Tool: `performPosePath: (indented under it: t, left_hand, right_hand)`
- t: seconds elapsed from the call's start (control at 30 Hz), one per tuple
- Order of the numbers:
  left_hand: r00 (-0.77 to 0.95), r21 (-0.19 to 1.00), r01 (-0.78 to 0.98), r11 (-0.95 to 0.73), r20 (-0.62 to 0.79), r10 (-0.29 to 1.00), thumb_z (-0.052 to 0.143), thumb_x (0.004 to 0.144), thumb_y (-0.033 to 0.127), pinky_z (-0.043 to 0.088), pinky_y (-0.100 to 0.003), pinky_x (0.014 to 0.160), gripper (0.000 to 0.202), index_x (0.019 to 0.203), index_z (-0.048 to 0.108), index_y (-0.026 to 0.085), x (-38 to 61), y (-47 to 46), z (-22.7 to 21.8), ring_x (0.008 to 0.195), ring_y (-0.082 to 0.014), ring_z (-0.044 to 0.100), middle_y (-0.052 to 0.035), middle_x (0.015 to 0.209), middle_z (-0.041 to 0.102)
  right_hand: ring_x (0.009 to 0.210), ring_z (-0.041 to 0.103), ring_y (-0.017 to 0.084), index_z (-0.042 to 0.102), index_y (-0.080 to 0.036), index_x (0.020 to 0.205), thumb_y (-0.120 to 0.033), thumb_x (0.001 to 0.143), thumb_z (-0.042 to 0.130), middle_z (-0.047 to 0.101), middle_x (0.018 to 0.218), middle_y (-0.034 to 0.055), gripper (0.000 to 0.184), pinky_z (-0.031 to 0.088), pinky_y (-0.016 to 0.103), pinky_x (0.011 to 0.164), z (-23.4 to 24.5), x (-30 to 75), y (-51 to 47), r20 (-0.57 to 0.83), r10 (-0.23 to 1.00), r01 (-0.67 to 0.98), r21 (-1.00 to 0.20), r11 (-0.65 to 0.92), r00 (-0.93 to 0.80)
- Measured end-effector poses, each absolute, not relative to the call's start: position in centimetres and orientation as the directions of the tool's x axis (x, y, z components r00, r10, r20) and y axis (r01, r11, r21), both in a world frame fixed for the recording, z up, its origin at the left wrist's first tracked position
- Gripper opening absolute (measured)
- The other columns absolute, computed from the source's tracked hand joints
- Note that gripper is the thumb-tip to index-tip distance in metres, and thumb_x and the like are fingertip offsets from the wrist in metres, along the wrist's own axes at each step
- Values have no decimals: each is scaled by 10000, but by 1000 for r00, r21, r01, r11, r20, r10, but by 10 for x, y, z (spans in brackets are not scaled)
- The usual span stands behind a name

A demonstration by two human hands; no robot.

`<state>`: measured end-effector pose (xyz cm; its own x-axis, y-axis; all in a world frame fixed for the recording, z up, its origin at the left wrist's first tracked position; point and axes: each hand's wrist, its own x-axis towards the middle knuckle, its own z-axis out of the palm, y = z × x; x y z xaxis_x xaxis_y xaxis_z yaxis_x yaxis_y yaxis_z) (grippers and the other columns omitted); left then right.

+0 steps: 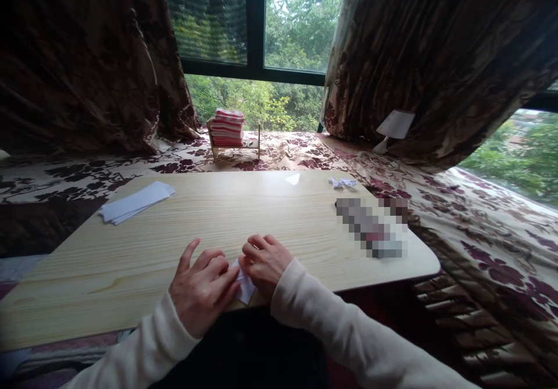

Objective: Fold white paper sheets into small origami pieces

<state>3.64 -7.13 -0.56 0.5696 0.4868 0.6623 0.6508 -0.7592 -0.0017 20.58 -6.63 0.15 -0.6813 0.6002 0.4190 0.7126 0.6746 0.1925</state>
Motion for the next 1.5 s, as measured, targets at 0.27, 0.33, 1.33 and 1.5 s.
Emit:
performPosePath:
  t: [0.27, 0.33, 1.33, 1.5]
  left_hand:
    - [564, -9, 658, -753, 669, 485, 434, 802, 253, 179, -508, 994, 201, 795, 618, 173, 36, -74, -8, 832, -171, 523, -4, 665, 580]
    - [576, -8, 658, -753, 650, 496, 441, 798, 260, 178, -510, 993, 197, 792, 620, 178, 35, -75, -6, 835, -174, 521, -4, 668, 580]
    - [527, 225, 605, -763, 606, 596, 440, 789, 199, 185, -496, 973, 209, 851, 633, 249, 21, -82, -2, 809, -164, 512, -12, 764, 586]
    - [480, 262, 608, -750, 631, 609, 451, 796, 201, 199, -478, 973, 194, 849, 633, 241, 19, -84, -6, 792, -152, 514, -10, 757, 585]
  right_hand:
    - [889, 447, 211, 624, -104, 787, -146, 797, 501, 573, 791, 65, 131, 343, 320, 667, 3, 200, -77, 434, 614, 738, 215, 640, -659]
    - [892, 443, 207, 621, -109, 817, -149, 795, 505, 573, 802, 64, 125, 343, 319, 679, 1, 204, -82, 423, 619, 736, 207, 645, -661]
    - [755, 511, 155, 624, -216, 859, -237, 784, 460, 588, 820, 38, 181, 364, 271, 662, 22, 212, -85, 230, 925, 878, -309, 365, -303]
    - [794, 517, 209, 602, -160, 779, -357, 723, 552, 588, 821, 70, 210, 389, 303, 667, 25, 194, -74, 67, 969, 943, -222, 246, -237]
